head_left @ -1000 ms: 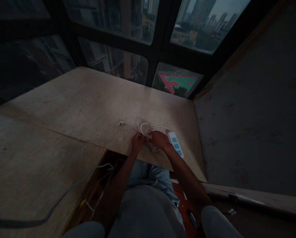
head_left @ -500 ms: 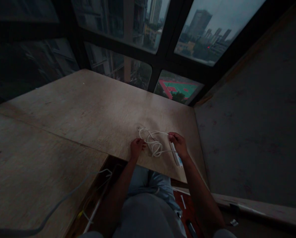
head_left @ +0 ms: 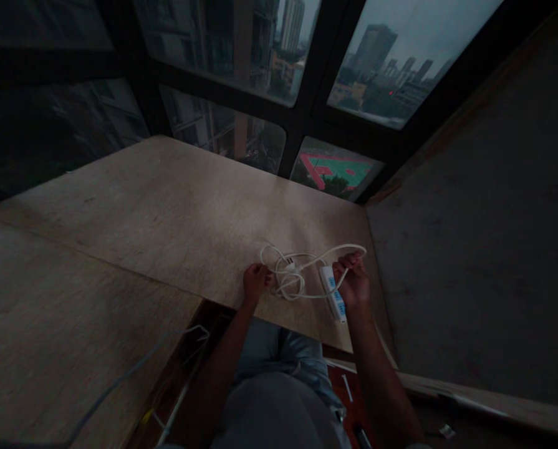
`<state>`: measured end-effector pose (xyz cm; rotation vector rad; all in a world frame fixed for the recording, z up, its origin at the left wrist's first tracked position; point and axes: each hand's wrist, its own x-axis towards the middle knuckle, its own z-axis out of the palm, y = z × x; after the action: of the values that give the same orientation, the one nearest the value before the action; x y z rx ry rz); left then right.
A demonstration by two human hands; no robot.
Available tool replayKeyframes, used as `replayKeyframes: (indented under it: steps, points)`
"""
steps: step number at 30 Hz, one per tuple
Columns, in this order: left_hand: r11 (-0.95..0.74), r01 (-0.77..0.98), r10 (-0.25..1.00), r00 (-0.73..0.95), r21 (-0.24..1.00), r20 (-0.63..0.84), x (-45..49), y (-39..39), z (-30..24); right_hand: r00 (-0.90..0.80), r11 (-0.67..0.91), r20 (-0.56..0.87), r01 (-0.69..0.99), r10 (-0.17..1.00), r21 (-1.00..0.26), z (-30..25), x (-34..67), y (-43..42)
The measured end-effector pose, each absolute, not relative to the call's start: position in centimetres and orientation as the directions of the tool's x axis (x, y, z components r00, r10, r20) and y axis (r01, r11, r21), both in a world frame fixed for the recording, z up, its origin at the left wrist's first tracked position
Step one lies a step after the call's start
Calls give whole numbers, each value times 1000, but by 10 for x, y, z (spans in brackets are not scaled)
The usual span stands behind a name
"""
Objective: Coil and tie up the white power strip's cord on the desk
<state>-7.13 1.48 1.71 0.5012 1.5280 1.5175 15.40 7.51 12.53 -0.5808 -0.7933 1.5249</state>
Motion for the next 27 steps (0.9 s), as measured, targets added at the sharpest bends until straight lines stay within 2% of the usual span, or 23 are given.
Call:
replayKeyframes:
  steps: [6,12,17,22,24,27]
  points:
    - [152,-315,861,-423,937,-282,-83,11,24,-87,-42,62,-852,994,-521,152,152,76]
    - [189,-270,963,-134,944,-232,-73,-3,36,-139,-93,52,-852,989,-516,173,131,61]
    - [125,-10,967,-223,992,-124,-47,-16,34,-226,-141,93,-829,970,-542,179,113,58]
    - [19,323,955,-285,946,78,-44,-24,38,-192,-144,25,-809,981,-570,183,103,56]
    - [-79,410,967,-189,909,170,-45,-29,49,-208,-176,-10,-803,978,-570,183,95,52]
    - [-243,405,967,25,882,254,-43,-37,72,-268,-219,6,-800,963,-559,178,73,45]
